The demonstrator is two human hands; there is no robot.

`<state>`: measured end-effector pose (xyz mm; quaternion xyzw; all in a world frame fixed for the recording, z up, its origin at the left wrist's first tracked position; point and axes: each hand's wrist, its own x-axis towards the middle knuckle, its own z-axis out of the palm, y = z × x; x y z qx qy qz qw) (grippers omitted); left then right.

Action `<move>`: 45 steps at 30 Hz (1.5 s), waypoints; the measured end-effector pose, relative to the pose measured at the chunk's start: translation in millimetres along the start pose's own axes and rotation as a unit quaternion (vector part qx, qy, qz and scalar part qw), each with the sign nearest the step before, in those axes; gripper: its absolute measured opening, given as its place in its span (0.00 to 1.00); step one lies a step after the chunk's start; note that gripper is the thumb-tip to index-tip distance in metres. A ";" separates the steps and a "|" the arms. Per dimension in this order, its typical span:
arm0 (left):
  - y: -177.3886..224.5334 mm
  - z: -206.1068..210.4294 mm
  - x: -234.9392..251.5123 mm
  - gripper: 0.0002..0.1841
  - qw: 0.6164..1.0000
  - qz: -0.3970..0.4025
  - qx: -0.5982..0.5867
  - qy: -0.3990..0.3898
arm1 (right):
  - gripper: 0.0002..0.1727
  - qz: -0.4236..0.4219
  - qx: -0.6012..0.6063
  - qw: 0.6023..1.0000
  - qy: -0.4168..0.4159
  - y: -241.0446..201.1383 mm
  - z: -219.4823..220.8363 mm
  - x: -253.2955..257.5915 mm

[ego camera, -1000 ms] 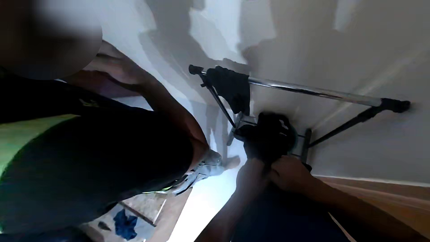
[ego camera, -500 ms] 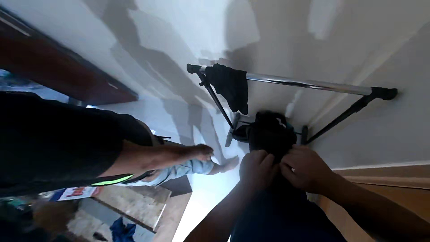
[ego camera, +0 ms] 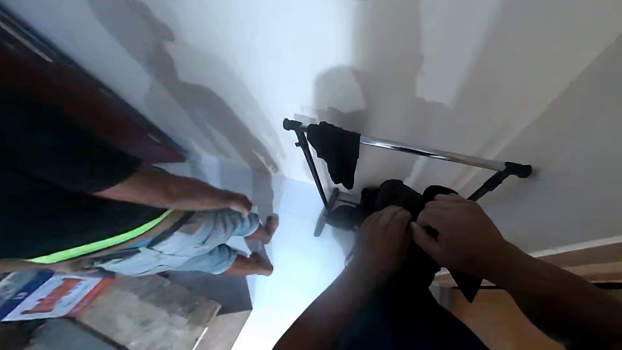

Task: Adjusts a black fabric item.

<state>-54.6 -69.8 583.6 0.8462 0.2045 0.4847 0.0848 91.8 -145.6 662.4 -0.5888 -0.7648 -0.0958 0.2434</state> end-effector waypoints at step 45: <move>-30.8 -73.1 -46.1 0.15 0.989 -0.013 0.027 -0.142 | 0.14 0.162 0.422 0.881 -0.141 38.2 91.5 6.0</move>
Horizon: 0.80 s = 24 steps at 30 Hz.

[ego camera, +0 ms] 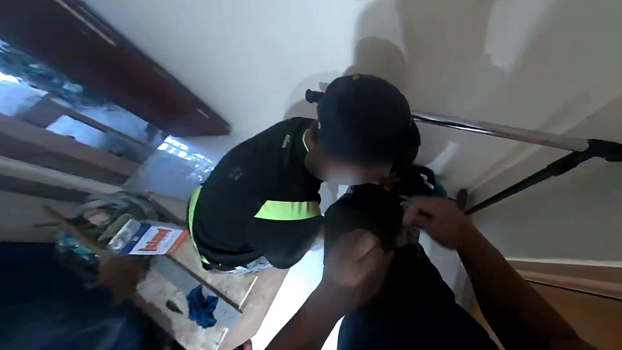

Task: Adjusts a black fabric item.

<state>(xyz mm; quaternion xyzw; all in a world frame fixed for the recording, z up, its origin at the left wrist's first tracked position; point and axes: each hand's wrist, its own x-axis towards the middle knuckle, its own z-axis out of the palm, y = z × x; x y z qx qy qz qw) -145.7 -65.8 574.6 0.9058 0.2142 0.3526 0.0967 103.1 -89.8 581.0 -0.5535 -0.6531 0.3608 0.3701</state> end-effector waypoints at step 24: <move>15.1 155.0 25.3 0.07 0.923 -0.255 -0.137 -0.254 | 0.18 0.079 0.031 0.989 -0.119 114.9 -55.8 -61.5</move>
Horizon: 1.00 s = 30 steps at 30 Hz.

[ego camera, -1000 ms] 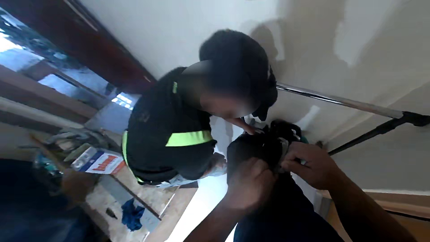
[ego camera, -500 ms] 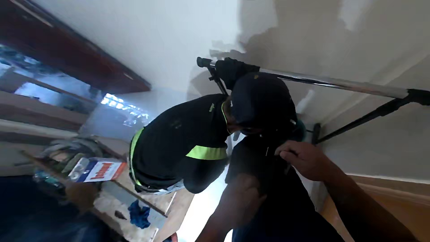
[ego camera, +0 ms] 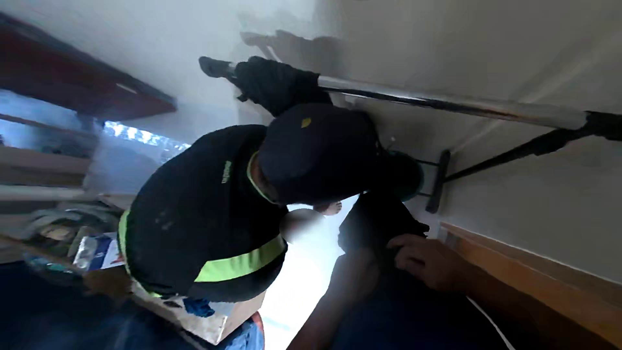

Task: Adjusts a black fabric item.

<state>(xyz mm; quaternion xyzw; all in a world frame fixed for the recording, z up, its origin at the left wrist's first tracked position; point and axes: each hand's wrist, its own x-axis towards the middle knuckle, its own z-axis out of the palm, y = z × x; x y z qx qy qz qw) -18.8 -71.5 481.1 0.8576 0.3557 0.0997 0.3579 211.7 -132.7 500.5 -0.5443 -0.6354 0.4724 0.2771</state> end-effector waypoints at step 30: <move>16.1 9.0 4.7 0.07 0.992 -0.119 0.025 -0.012 | 0.23 0.061 0.040 0.986 -0.150 31.9 9.0 32.6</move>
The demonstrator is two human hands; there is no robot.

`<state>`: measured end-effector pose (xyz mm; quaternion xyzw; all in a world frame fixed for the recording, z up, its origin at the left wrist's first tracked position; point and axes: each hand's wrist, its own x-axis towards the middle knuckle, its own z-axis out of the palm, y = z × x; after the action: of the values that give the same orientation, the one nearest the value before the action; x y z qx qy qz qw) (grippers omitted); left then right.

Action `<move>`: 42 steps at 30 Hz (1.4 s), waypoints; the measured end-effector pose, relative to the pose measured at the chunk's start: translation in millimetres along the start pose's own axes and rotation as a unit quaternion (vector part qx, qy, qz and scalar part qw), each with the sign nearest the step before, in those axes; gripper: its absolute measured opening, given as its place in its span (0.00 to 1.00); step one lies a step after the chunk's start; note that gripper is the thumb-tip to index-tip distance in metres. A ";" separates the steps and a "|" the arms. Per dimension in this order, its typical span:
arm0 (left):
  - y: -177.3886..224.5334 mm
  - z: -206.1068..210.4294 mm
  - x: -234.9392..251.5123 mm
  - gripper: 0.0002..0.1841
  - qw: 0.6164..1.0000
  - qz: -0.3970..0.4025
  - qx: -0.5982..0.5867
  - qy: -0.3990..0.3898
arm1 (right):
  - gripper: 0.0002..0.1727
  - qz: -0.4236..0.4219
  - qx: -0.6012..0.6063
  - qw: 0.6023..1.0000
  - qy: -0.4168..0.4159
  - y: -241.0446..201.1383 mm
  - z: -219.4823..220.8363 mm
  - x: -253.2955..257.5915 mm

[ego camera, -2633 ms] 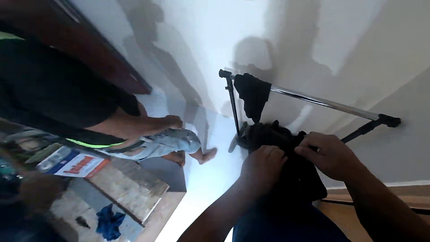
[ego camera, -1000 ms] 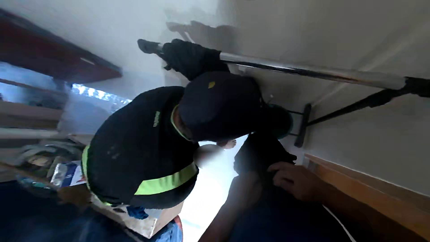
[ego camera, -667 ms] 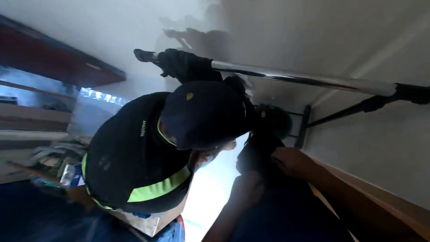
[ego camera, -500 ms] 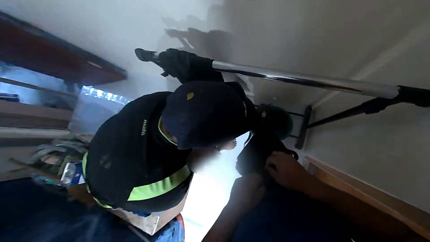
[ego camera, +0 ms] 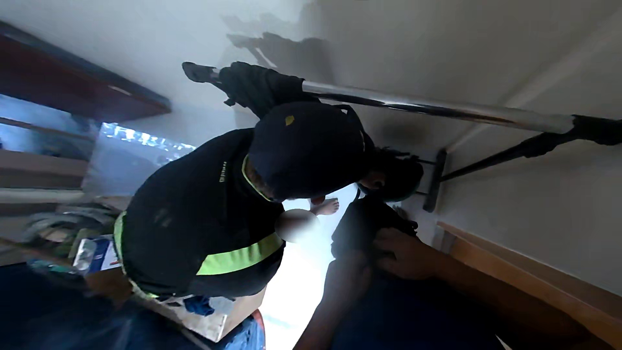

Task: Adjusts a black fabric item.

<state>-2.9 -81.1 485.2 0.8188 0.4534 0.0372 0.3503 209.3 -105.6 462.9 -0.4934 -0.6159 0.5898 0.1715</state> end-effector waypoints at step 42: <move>-190.3 94.8 -53.2 0.16 0.950 -0.206 -0.196 -0.129 | 0.25 0.412 0.004 0.911 -0.010 222.3 -20.3 125.7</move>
<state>-134.5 -107.8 312.0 0.6205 0.5469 -0.0536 0.5595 258.5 -33.0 222.1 -0.6967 -0.3575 0.6152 -0.0909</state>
